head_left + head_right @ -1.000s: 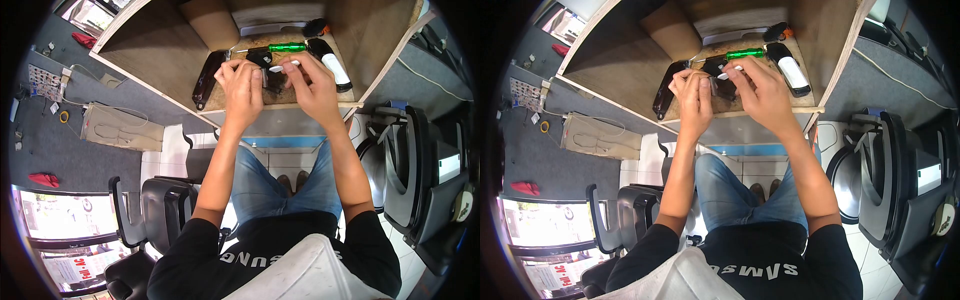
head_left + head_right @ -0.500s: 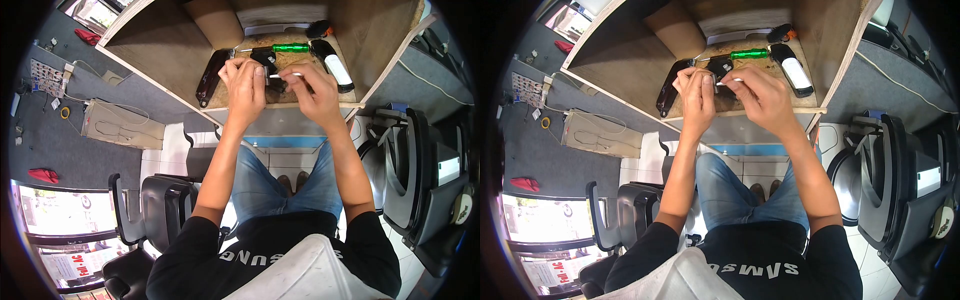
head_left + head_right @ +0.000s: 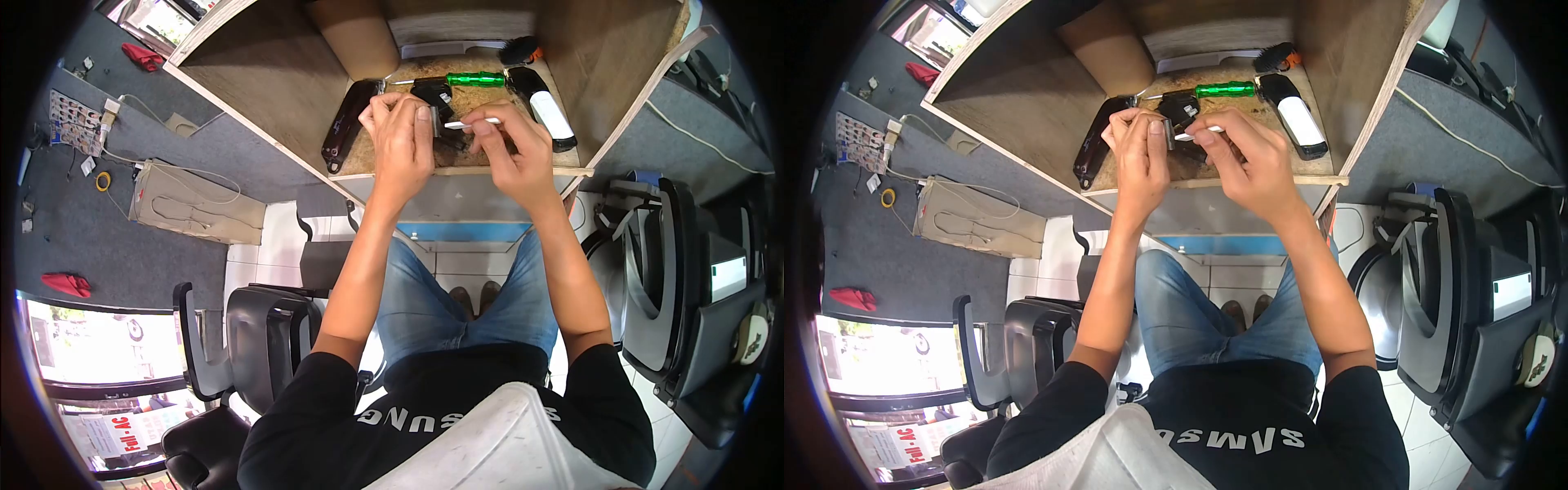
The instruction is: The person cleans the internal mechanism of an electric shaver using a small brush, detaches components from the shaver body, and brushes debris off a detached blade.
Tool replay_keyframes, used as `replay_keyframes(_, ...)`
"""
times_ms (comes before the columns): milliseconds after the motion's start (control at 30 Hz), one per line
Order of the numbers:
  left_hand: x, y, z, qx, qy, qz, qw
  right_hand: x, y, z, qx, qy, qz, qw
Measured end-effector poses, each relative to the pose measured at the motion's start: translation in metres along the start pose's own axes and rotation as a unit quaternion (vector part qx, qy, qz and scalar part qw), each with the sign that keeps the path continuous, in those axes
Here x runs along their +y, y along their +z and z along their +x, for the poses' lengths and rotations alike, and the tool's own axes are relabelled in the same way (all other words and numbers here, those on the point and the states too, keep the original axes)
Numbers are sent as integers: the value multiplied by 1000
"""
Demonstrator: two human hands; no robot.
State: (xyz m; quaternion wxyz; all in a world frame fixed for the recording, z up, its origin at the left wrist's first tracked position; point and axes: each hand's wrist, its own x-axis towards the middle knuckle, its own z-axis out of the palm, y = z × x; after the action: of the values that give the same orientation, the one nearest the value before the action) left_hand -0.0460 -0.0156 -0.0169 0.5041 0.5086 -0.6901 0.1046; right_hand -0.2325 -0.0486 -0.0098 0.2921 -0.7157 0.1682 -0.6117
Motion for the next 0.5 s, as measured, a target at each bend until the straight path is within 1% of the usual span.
replay_keyframes(100,2,0,0,3,-2,1,1000,2,-1,1,-41,-23,-54,997)
replay_keyframes(200,0,0,0,-1,7,7,1000,4,2,2,-14,-32,-91,995)
replay_keyframes(300,-1,0,0,-2,0,4,1000,3,-1,0,-21,-62,-45,997)
replay_keyframes(400,-2,1,-1,4,6,7,1000,1,0,2,-35,-51,-82,995)
replay_keyframes(500,1,0,0,0,4,11,1000,2,-1,0,-15,-23,-56,998)
